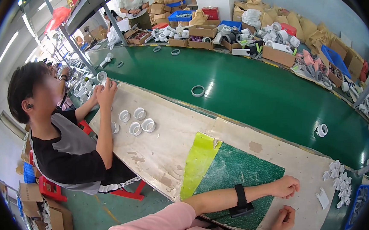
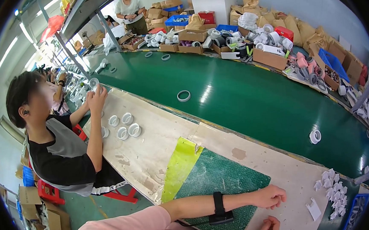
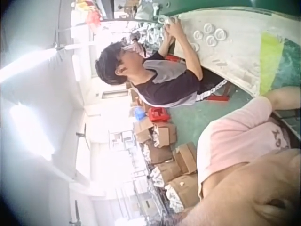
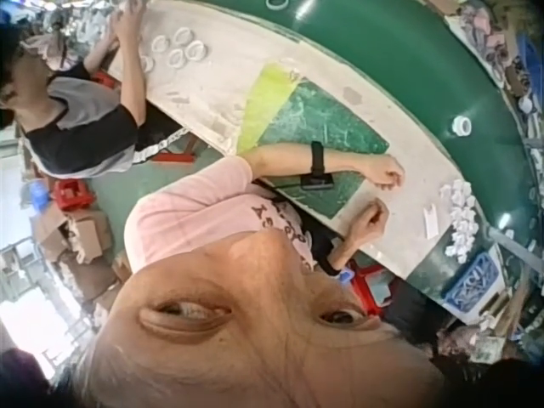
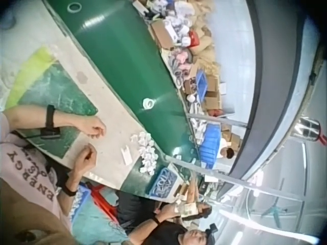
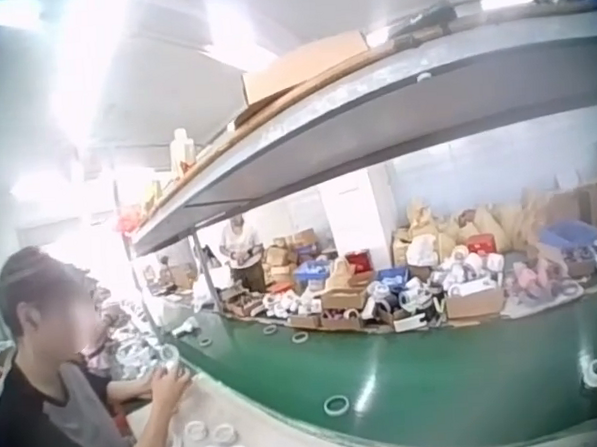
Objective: Assembling white plastic housing components on a factory conveyor belt.
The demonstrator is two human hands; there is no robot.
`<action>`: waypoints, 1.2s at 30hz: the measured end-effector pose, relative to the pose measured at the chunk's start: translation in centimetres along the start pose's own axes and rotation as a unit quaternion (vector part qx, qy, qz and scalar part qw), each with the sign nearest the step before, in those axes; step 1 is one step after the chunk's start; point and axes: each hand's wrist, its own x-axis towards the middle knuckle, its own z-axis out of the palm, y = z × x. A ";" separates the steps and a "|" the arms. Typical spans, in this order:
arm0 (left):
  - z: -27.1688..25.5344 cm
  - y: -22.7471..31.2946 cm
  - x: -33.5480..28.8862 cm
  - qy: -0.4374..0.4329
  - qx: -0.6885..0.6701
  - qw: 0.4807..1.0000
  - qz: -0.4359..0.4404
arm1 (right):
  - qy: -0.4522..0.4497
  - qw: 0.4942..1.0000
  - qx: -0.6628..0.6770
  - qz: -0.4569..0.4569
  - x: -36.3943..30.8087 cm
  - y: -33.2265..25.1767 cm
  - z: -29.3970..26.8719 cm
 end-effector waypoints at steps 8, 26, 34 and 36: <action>0.2 -0.5 0.2 0.011 -0.028 1.000 0.011 | -0.004 1.000 0.007 0.015 0.1 -0.2 0.1; 0.4 0.1 0.2 0.027 -0.046 0.998 -0.015 | -0.003 1.000 -0.003 0.018 0.1 0.4 0.3; 0.6 -0.6 0.5 0.042 -0.057 0.997 0.013 | 0.002 0.999 0.024 0.044 0.1 0.1 0.4; 0.6 -0.6 0.5 0.039 -0.057 0.997 0.018 | 0.002 0.999 0.020 0.036 0.1 0.0 0.4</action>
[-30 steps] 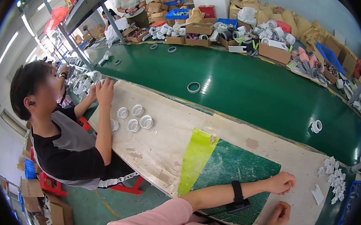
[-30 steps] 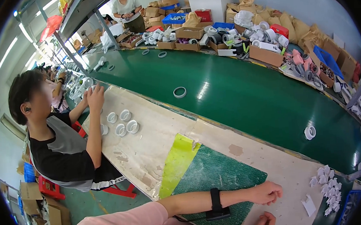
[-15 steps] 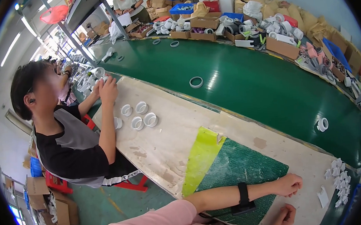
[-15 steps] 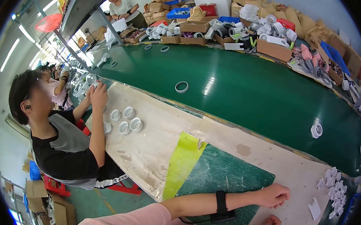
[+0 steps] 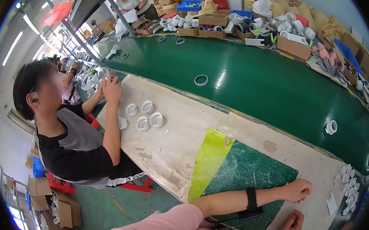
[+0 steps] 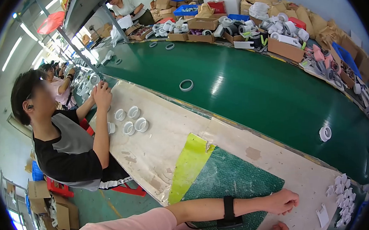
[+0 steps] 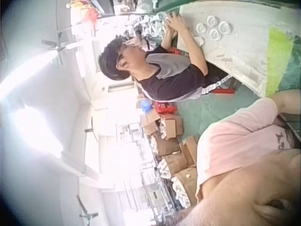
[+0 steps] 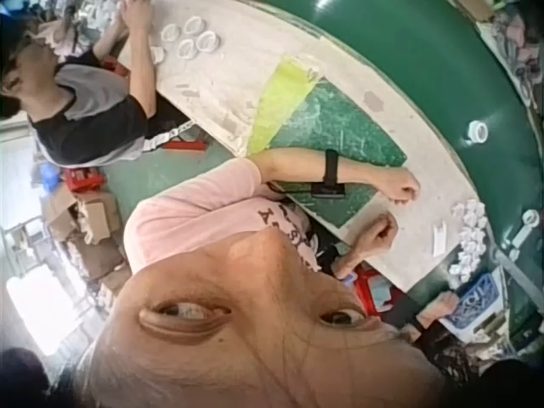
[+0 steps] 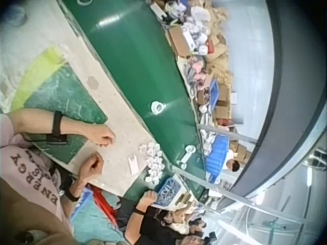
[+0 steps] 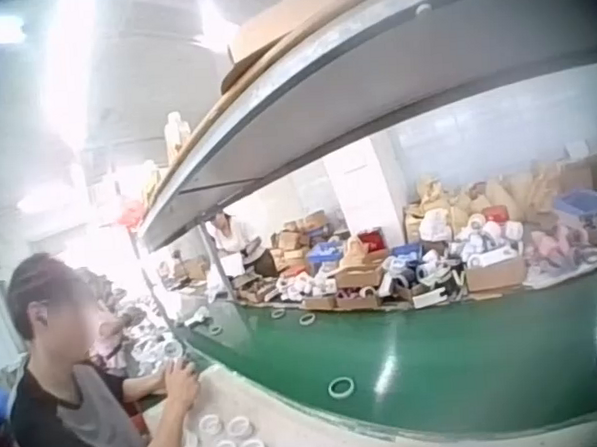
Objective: Assembling white plastic housing components on a factory conveyor belt.
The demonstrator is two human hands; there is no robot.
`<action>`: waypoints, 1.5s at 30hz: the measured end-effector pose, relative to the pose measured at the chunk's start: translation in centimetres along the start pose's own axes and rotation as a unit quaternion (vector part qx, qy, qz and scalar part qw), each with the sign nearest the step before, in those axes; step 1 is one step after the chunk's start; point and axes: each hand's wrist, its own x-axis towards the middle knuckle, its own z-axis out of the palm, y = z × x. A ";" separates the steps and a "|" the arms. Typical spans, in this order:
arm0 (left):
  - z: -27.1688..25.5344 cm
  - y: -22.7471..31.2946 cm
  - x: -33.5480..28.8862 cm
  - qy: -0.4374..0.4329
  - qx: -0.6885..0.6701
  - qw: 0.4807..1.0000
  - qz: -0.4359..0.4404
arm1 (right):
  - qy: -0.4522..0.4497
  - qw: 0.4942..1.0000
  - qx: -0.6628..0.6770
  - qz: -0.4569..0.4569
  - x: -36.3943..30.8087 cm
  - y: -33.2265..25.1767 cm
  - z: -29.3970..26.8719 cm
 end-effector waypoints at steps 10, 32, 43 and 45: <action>0.0 -0.2 0.0 0.005 0.007 1.000 0.014 | 0.000 1.000 -0.014 -0.018 0.0 0.5 0.0; -0.1 0.3 -0.1 -0.011 0.021 1.000 -0.005 | 0.000 1.000 -0.015 -0.015 0.0 0.7 0.0; 0.1 -0.3 0.2 0.014 0.011 1.000 0.003 | 0.001 0.999 -0.025 -0.034 -0.1 0.5 0.1; 0.2 -0.5 0.3 0.006 0.004 1.000 0.014 | 0.004 0.999 -0.030 -0.039 -0.2 0.7 0.0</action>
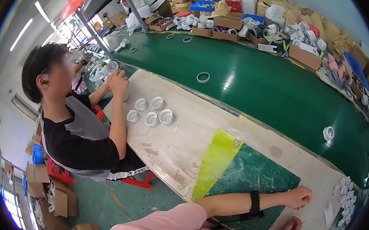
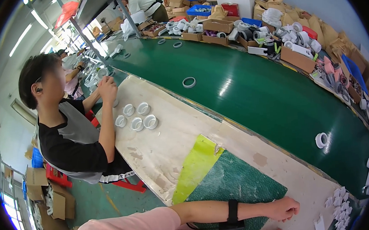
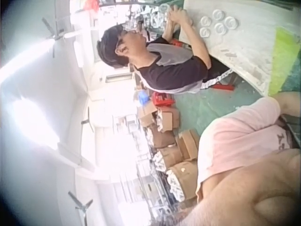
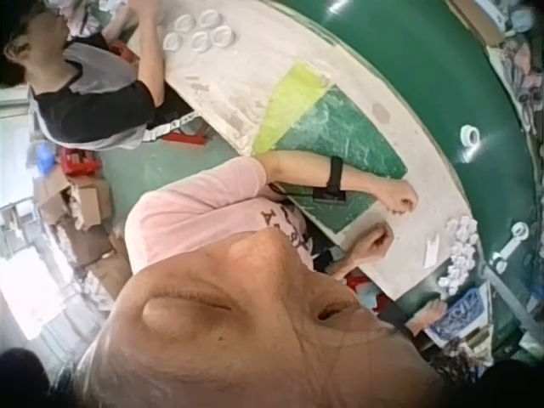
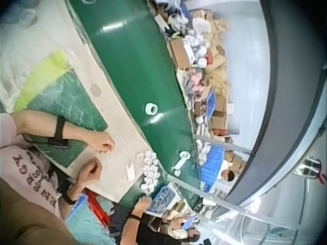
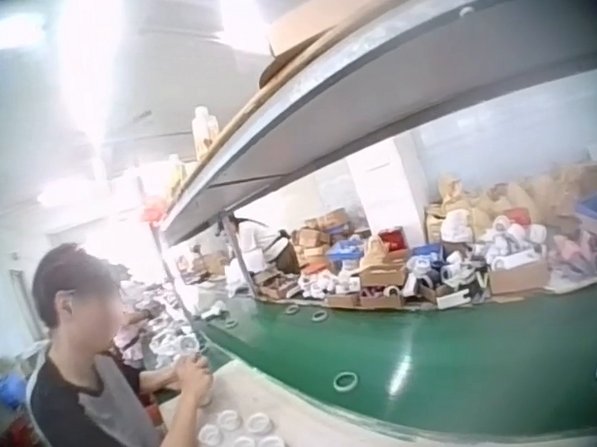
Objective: Assembling white plastic housing components on a factory conveyor belt.
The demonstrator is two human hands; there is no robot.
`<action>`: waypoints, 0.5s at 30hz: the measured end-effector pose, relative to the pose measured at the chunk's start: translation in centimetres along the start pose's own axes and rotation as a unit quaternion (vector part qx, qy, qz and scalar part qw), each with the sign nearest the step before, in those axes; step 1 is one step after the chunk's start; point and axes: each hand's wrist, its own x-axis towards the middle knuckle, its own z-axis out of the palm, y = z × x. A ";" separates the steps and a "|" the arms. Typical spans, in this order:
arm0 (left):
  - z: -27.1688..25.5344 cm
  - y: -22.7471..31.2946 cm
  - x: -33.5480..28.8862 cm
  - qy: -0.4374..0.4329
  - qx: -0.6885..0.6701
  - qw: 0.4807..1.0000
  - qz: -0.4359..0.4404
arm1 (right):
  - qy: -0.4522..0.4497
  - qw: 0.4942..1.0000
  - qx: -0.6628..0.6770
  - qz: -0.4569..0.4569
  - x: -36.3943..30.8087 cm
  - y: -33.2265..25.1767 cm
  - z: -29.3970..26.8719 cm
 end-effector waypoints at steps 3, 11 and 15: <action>0.0 -0.5 0.1 -0.001 -0.003 1.000 0.015 | 0.004 1.000 -0.005 -0.004 0.0 0.2 0.1; -0.1 0.0 0.0 -0.006 -0.012 1.000 0.001 | 0.011 1.000 0.017 0.009 0.0 0.0 0.2; -0.1 -0.5 0.2 -0.007 -0.009 1.000 0.013 | 0.015 1.000 0.012 0.002 0.0 -0.3 0.2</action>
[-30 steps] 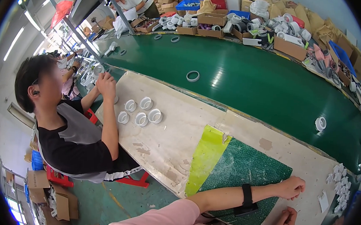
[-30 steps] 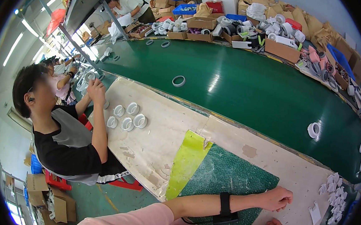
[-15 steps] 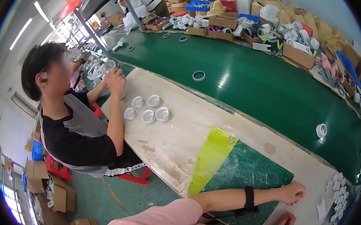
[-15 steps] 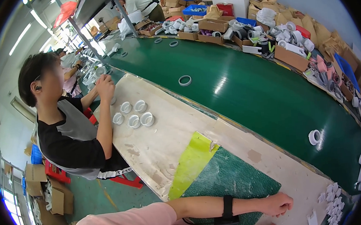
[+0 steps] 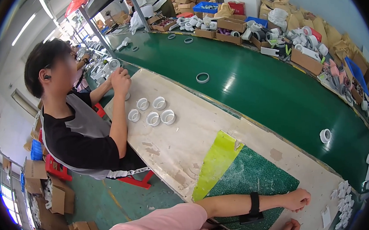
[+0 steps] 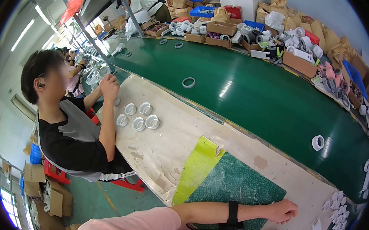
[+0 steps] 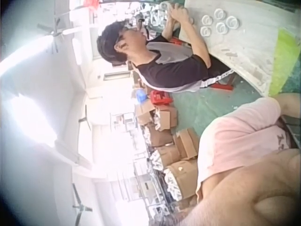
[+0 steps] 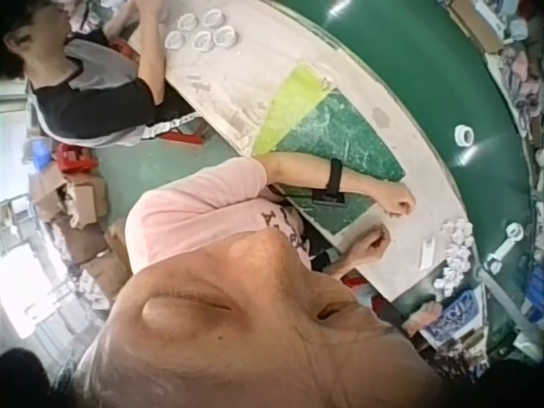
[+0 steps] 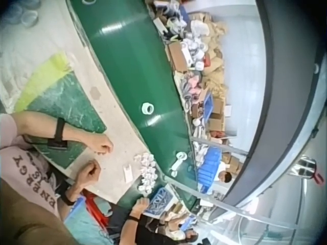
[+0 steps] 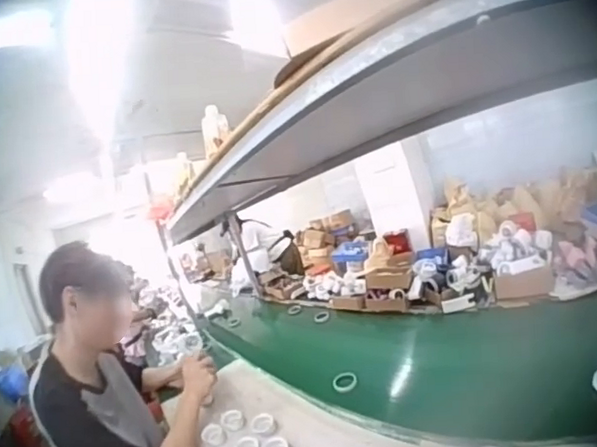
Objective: Assembling white plastic housing components on a factory conveyor belt.
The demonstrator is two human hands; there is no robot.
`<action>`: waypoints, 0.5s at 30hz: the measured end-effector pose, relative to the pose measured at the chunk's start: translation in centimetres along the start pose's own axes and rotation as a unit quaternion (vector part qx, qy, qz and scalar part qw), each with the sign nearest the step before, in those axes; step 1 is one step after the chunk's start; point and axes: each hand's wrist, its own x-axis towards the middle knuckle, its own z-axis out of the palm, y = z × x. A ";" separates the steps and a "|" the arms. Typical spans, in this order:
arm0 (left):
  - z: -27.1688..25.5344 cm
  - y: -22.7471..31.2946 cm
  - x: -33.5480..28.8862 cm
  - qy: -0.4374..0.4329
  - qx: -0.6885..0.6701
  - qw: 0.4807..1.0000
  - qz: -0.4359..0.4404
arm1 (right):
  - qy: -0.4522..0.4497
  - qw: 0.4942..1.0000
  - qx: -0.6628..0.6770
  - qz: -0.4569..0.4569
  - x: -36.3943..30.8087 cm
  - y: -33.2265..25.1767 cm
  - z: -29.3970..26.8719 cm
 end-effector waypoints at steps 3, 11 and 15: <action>0.0 -0.3 0.2 -0.004 0.008 1.000 0.016 | 0.002 1.000 -0.011 -0.003 0.1 -0.3 0.0; 0.1 -0.5 0.2 -0.001 0.013 1.000 0.010 | 0.004 1.000 -0.006 -0.015 0.0 0.0 0.0; 0.0 0.5 -0.2 0.004 0.001 1.000 -0.018 | -0.002 1.000 0.009 0.001 -0.1 0.5 0.0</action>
